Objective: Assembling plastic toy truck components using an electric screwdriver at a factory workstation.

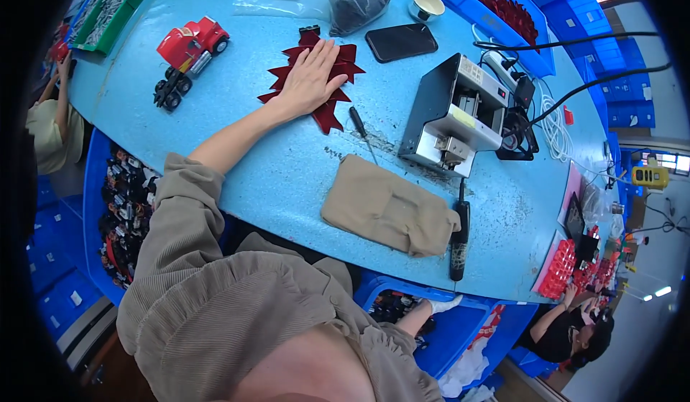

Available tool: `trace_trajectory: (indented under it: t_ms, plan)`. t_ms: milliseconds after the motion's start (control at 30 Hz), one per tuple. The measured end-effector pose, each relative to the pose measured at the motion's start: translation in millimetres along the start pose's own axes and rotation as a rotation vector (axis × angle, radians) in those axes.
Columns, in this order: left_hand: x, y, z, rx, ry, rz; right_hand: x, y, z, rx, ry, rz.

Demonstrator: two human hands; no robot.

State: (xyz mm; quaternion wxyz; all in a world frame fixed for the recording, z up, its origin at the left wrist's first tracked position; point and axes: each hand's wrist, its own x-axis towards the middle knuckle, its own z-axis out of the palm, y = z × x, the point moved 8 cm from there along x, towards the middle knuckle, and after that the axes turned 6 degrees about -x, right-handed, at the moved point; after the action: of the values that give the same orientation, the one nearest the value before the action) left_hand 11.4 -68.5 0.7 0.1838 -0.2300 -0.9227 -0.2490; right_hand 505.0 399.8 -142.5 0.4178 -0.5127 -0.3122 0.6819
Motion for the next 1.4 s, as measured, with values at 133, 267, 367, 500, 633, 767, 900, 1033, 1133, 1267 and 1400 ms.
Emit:
trace_trajectory:
  t_ms: [133, 267, 367, 500, 633, 767, 900, 1033, 1133, 1267, 1400]
  plan:
    - [4.1, -3.7, 10.0, -0.032, -0.040, 0.036, -4.3, 1.0, -0.2, 0.012, 0.014, -0.008]
    - [10.7, -4.3, 13.3, -0.062, -0.032, 0.077, -9.4, -2.6, -0.6, -0.024, 0.050, -0.028]
    - [15.7, -7.4, 13.4, -0.071, -0.020, 0.089, -13.2, -3.3, -2.5, -0.057, 0.070, -0.052]
    - [14.7, -1.5, 1.5, -0.085, 0.026, 0.110, -12.1, -5.4, 1.8, -0.105, 0.081, -0.064]
    - [-3.2, 41.1, -31.9, -0.245, 0.074, 0.184, -15.9, -6.5, 1.6, -0.156, 0.091, -0.012]
    - [-69.5, 98.7, -57.2, -0.691, -0.058, 0.375, -41.7, 1.5, -16.0, -0.223, 0.140, 0.066]
    - [-129.9, 119.3, -66.8, -0.875, -0.029, 0.546, -73.6, 12.4, -26.3, -0.261, 0.202, 0.135]
    - [-162.0, 129.8, -54.0, -1.001, -0.248, 0.603, -132.8, 22.2, -9.9, -0.420, 0.167, 0.171]
    - [-178.7, 135.2, -46.5, -0.962, -0.378, 0.666, -186.6, 43.8, 5.5, -0.693, 0.012, 0.185]
    - [-173.6, 130.4, -40.0, -1.100, -0.393, 0.531, -202.5, 72.2, -3.9, -1.161, -0.205, 0.006]
    - [-169.9, 120.7, -32.5, -1.138, -0.436, 0.371, -215.8, 83.8, 4.1, -1.366, -0.309, -0.086]
